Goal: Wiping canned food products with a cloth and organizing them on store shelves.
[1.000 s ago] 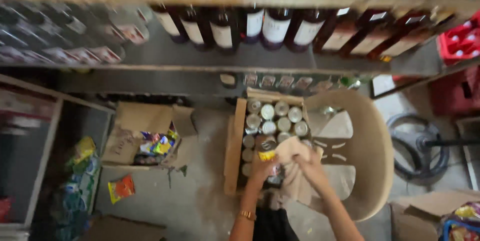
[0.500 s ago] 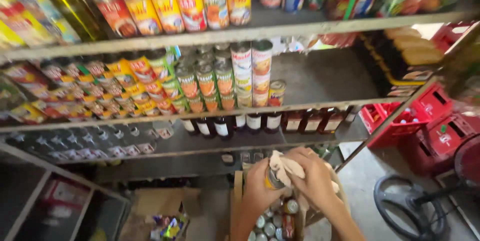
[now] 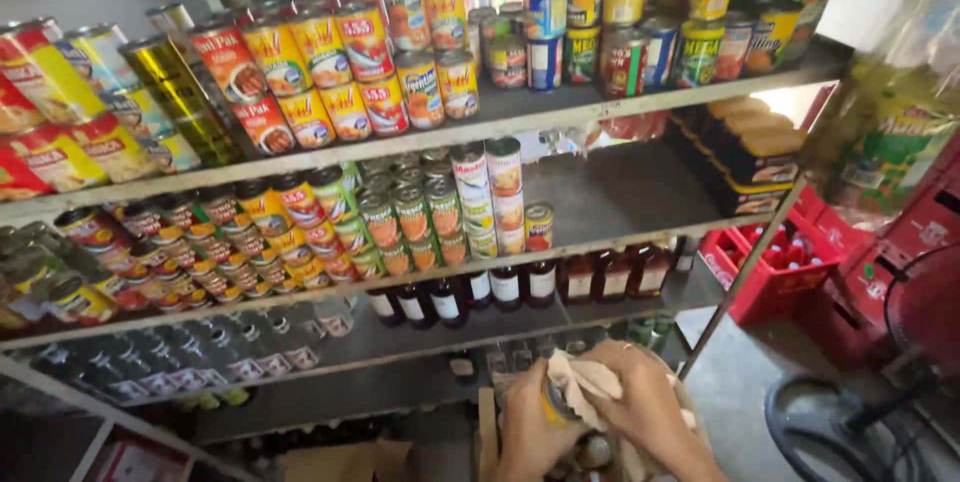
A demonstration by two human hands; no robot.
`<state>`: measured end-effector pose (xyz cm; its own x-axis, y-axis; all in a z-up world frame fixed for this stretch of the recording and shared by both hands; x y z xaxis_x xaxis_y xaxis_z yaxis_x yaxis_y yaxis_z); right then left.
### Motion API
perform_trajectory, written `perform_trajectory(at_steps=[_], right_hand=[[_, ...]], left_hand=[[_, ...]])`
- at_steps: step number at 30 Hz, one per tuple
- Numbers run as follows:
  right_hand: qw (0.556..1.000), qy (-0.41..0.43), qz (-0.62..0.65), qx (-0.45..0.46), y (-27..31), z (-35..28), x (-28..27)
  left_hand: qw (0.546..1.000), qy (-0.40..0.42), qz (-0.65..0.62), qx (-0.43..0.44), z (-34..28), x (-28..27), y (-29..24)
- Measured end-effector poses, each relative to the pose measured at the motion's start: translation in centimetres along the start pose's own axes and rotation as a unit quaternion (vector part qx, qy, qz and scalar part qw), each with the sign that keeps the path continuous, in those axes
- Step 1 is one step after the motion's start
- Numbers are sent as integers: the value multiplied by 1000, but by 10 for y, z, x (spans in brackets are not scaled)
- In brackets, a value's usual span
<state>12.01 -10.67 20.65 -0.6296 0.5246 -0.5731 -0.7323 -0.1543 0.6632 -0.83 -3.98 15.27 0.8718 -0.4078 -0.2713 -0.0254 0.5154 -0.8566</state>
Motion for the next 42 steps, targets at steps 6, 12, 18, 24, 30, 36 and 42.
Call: perform_trajectory(at_steps=[6, 12, 18, 24, 30, 36, 42], right_hand=[[997, 64, 24, 21, -18, 6, 29], [984, -25, 170, 56, -63, 23, -7], [988, -103, 113, -7, -4, -9, -6], [990, -62, 20, -125, 11, -8, 15], [988, -95, 60, -106, -1, -14, 30], [994, -21, 47, -93, -9, -9, 16], [973, -163, 161, -14, -26, 31, -4]], left_hand=[[993, -6, -121, 3, -11, 31, 71], [948, -49, -265, -171, 14, 26, 81], [733, -79, -621, -266, 3, 50, 167], [648, -76, -685, -325, 19, 49, 158], [672, -129, -655, -321, 12, 46, 188], [664, -166, -635, -359, -1, 28, 161], [758, -140, -567, -290, 19, 42, 166]])
Point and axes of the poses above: each hand's wrist, its own z-axis towards the middle knuckle, its own x-axis out of the palm, y = z × x, the point moved 9 cm from there along z, towards the middle knuckle
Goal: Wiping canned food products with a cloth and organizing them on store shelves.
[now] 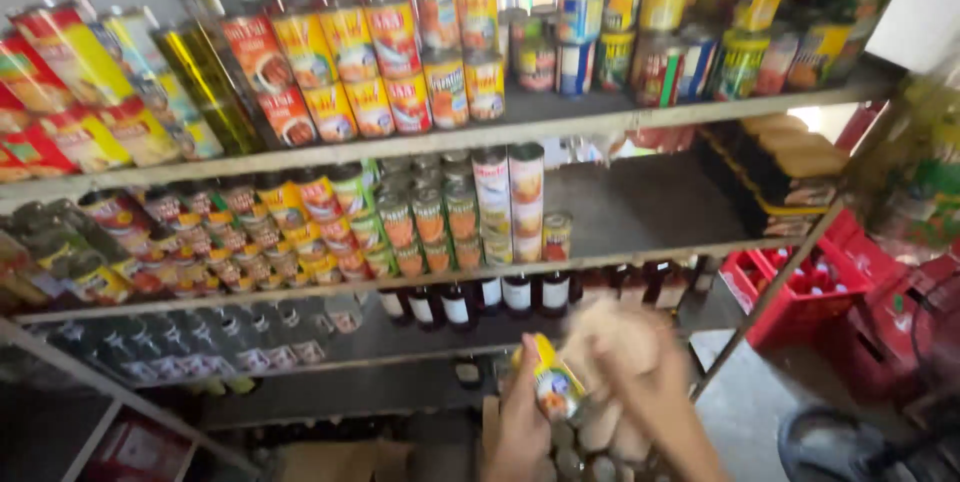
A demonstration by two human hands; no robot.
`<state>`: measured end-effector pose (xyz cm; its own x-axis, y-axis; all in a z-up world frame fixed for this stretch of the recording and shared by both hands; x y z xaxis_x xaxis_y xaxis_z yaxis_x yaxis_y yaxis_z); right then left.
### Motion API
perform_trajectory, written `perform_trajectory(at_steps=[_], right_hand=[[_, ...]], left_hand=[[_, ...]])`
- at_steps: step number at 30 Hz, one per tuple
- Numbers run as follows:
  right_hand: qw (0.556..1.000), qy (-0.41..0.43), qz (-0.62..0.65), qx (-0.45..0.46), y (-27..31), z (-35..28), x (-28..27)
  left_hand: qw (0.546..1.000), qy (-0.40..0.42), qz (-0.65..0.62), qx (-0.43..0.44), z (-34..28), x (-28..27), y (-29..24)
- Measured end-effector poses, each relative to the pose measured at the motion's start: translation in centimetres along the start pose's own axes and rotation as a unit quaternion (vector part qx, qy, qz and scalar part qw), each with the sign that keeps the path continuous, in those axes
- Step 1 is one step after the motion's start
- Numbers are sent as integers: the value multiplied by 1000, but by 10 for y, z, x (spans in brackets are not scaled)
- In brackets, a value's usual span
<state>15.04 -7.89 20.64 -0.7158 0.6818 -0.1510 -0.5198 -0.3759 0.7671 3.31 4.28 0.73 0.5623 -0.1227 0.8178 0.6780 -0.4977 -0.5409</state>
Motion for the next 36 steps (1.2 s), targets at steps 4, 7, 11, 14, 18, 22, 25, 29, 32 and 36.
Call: perform_trajectory(at_steps=[4, 7, 11, 14, 18, 22, 25, 29, 32, 36], right_hand=[[961, 149, -169, -160, 60, -36, 64], [986, 157, -55, -9, -33, -24, 78], [960, 166, 5, 226, -130, -54, 69], [965, 112, 59, 230, -130, -83, 62], [994, 62, -86, 8, -23, -89, 48], [968, 85, -217, -90, 11, -59, 50], [983, 107, 21, 149, -31, -40, 44], [974, 84, 132, 165, -96, -70, 49], [966, 30, 159, 202, -109, -101, 46], [995, 55, -87, 2, -23, -88, 40]], left_hand=[[999, -8, -18, -39, -13, -34, 49], [999, -6, 24, -22, 34, -104, 86], [1000, 8, 18, -15, -22, -26, 29], [999, -29, 16, -1, -39, 14, -6], [997, 13, -45, -60, -31, 0, 22], [999, 19, 2, -45, -28, -14, 42], [995, 64, 62, 41, -49, 25, 3], [993, 51, 87, 63, -41, 19, -1], [995, 2, 80, 64, -33, 7, 6], [997, -49, 60, 6, -35, -3, 30]])
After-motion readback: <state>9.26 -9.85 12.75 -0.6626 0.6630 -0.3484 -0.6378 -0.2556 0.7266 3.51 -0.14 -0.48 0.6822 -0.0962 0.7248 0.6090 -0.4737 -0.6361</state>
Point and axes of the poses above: each hand's wrist, its own z-axis towards the middle knuckle, its own x-axis out of the palm, y = z × x, the point moved 9 cm from there along z, towards the middle knuckle
